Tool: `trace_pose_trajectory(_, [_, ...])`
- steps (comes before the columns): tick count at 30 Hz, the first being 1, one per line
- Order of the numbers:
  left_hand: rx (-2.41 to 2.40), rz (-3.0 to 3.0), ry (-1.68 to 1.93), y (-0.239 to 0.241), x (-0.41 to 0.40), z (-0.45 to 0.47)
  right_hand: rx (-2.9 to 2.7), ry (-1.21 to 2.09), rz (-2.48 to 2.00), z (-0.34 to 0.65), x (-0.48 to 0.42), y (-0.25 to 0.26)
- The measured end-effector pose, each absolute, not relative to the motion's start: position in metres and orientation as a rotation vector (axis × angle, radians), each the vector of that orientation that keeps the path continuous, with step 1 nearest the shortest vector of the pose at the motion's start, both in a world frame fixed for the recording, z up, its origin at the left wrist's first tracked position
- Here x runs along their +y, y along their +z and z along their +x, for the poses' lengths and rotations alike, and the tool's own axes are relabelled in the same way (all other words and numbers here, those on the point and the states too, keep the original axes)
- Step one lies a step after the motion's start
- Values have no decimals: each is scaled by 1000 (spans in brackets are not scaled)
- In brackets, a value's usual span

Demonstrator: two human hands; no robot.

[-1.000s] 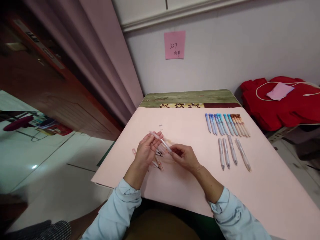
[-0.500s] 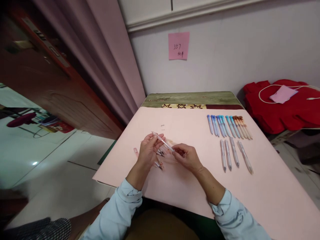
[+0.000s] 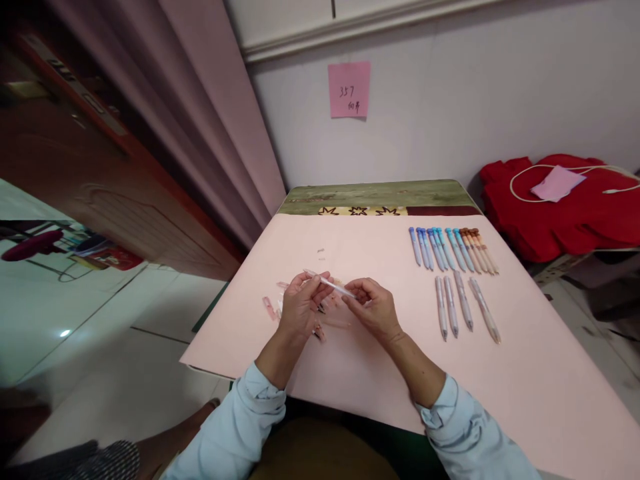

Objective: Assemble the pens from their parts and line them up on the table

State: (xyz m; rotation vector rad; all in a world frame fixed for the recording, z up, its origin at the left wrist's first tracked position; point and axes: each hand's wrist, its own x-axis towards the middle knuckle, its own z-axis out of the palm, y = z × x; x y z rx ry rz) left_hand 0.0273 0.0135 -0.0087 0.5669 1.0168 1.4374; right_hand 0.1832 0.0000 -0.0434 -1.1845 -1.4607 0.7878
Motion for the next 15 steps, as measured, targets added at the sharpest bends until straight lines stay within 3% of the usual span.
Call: trace_pose_trajectory(15, [1034, 487, 1539, 2, 19, 10, -1510, 796, -1201, 186, 0, -43])
